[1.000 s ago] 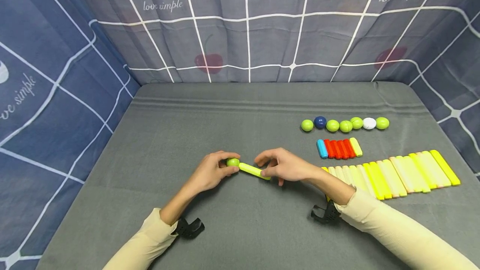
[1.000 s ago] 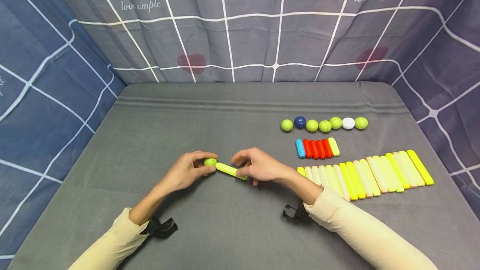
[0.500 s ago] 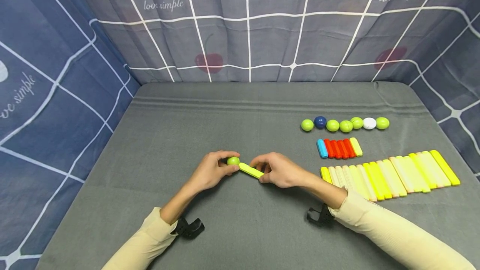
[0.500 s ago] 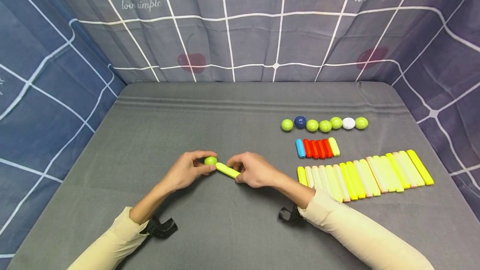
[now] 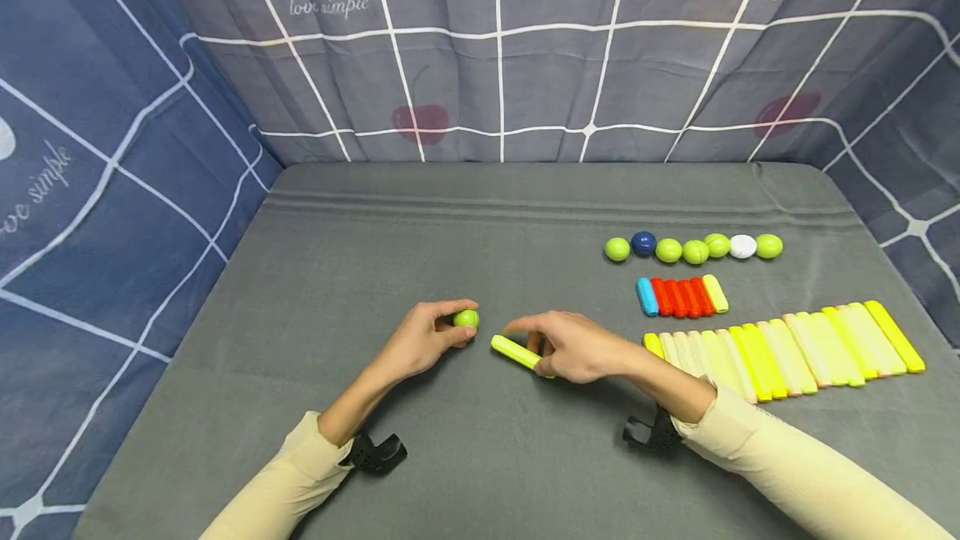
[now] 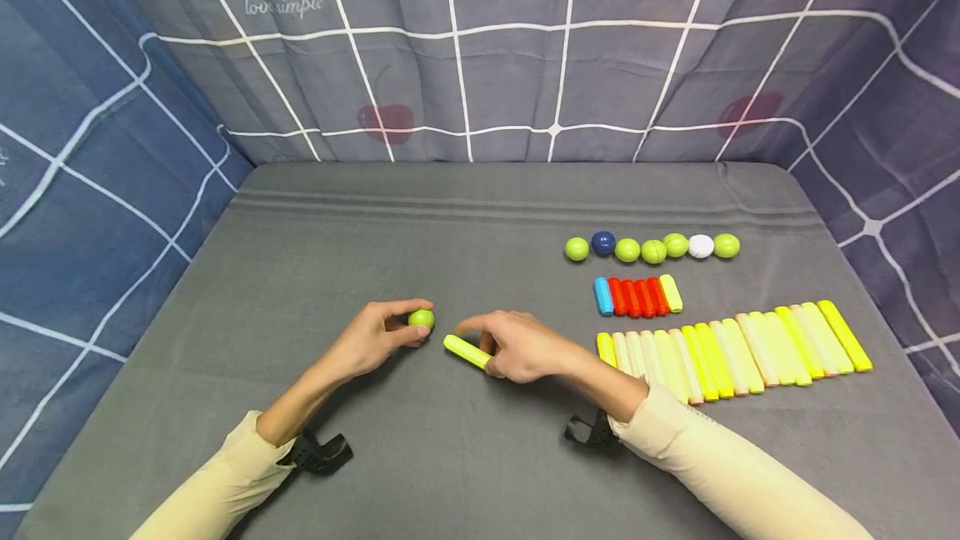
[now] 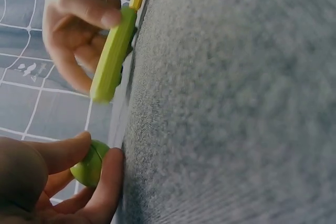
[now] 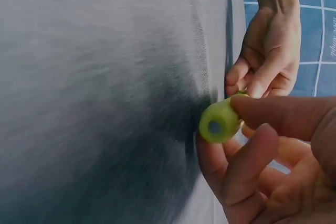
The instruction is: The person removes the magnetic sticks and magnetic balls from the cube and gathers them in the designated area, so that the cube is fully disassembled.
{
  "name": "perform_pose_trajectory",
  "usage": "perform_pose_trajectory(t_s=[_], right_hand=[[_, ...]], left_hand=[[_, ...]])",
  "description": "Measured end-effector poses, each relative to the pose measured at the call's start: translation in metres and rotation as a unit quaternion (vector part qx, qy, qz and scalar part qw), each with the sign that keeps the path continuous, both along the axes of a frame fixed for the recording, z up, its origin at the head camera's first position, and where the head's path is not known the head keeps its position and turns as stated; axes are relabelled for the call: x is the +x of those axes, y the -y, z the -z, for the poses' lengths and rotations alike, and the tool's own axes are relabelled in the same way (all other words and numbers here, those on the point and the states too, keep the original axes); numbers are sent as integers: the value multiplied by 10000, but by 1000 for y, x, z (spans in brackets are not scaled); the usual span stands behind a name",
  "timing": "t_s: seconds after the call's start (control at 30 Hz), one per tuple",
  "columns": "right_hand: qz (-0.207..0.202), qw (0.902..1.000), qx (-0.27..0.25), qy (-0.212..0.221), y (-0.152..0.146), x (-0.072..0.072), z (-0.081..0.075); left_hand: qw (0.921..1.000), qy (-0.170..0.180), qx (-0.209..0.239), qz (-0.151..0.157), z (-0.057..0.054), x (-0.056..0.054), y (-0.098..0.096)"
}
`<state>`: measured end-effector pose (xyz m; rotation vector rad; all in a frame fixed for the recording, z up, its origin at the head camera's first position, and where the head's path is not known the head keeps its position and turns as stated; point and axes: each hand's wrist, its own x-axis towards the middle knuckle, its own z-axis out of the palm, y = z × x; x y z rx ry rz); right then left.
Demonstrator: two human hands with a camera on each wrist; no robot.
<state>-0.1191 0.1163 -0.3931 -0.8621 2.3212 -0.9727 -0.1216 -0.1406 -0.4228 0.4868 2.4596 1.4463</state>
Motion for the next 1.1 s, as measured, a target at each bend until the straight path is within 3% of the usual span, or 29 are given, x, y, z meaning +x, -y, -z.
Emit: perform_pose_trajectory(t_s=[0.17,0.43,0.73,0.93,1.1], right_hand=[[417,9985,-234,247,-26,10,-4],[998,9937,-314,414,-68,27,-11],[1250,9894,166,-719,-99,42,-6],[1252,9837,559,-1164,-103,44,0],[1227,9816,812,-1221,-103,42,2]], left_hand=[[9999,51,-104,-40,0,-2,-2],[9992,-198,-339,-117,0,-2,-4],[9984,-338,-427,-134,0,-1,-4],[9983,-362,-437,-118,0,0,-4],[9982,-414,-418,-121,1,1,-4]])
